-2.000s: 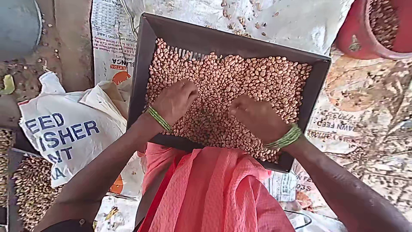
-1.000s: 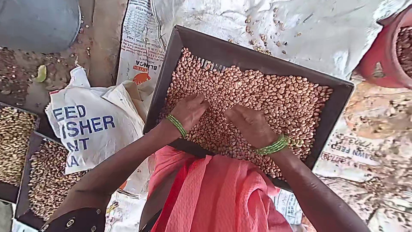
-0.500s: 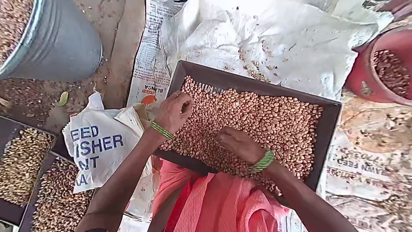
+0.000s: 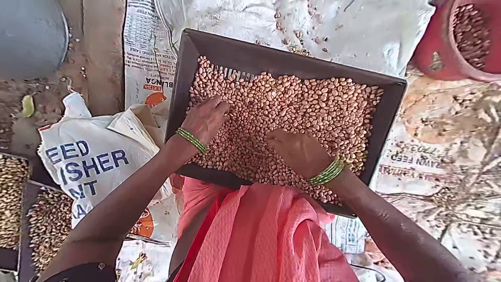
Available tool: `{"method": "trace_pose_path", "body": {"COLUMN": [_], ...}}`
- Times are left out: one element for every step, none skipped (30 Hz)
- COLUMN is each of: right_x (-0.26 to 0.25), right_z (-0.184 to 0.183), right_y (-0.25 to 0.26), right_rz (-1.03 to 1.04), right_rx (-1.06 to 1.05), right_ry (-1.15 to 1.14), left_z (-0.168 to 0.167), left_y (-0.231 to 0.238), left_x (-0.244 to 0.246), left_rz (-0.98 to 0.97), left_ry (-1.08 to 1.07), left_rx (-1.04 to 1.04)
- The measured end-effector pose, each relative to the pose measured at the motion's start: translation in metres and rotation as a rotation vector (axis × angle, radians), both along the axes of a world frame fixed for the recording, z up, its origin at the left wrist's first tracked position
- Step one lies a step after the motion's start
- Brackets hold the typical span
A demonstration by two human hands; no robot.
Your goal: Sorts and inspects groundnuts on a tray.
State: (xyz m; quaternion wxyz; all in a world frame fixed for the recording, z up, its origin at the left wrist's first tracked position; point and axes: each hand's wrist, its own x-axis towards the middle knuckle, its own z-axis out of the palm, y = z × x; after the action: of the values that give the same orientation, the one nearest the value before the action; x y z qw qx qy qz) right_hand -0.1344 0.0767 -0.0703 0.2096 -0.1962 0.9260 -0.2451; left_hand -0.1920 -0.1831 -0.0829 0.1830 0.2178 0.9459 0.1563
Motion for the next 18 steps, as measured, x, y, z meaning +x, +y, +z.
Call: {"method": "trace_pose_path", "body": {"right_x": [0.003, 0.005, 0.004, 0.002, -0.001, -0.002, -0.005, -0.007, -0.009, -0.01, -0.011, -0.01, -0.01, -0.01, -0.01, -0.01, -0.011, -0.012], "right_z": [-0.001, -0.005, -0.006, -0.003, -0.002, -0.001, 0.0, 0.0, 0.001, 0.0, -0.001, -0.001, 0.0, 0.0, -0.001, -0.004, -0.007, -0.008], "right_y": [-0.005, -0.01, -0.015, -0.021, -0.026, -0.029, -0.031, -0.032, -0.033, -0.033, -0.033, -0.034, -0.035, -0.036, -0.037, -0.035, -0.03, -0.023], "right_rz": [0.053, 0.104, 0.153, 0.185, 0.208, 0.22, 0.221, 0.212, 0.196, 0.185, 0.189, 0.206, 0.22, 0.214, 0.185, 0.127, 0.04, -0.048], "right_rx": [0.099, 0.176, 0.262, 0.345, 0.383, 0.406, 0.418, 0.427, 0.429, 0.425, 0.431, 0.447, 0.474, 0.481, 0.456, 0.38, 0.226, 0.003], "right_ry": [0.04, 0.098, 0.098, 0.036, 0.006, -0.013, -0.029, -0.041, -0.06, -0.058, -0.061, -0.065, -0.071, -0.074, -0.074, -0.066, -0.084, -0.136], "left_z": [0.001, 0.001, 0.001, 0.002, 0.004, 0.005, 0.006, 0.007, 0.009, 0.01, 0.01, 0.012, 0.016, 0.019, 0.022, 0.025, 0.027, 0.03], "left_y": [0.0, 0.001, 0.001, 0.001, 0.002, 0.002, 0.0, -0.002, -0.006, -0.011, -0.017, -0.023, -0.028, -0.033, -0.038, -0.041, -0.043, -0.043], "left_x": [0.001, 0.001, 0.0, -0.001, -0.003, -0.004, -0.005, -0.005, -0.005, -0.004, -0.002, 0.001, 0.003, 0.004, 0.005, 0.006, 0.007, 0.008], "left_rz": [0.014, 0.026, 0.04, 0.054, 0.067, 0.079, 0.095, 0.122, 0.156, 0.191, 0.224, 0.256, 0.289, 0.315, 0.334, 0.348, 0.351, 0.345], "left_ry": [-0.014, -0.026, -0.044, -0.06, -0.08, -0.1, -0.115, -0.122, -0.117, -0.086, -0.039, -0.003, 0.015, 0.021, 0.022, 0.023, 0.019, 0.008], "left_rx": [-0.011, -0.018, -0.018, -0.016, -0.016, -0.014, -0.001, 0.022, 0.061, 0.117, 0.166, 0.2, 0.21, 0.202, 0.188, 0.178, 0.177, 0.198]}}
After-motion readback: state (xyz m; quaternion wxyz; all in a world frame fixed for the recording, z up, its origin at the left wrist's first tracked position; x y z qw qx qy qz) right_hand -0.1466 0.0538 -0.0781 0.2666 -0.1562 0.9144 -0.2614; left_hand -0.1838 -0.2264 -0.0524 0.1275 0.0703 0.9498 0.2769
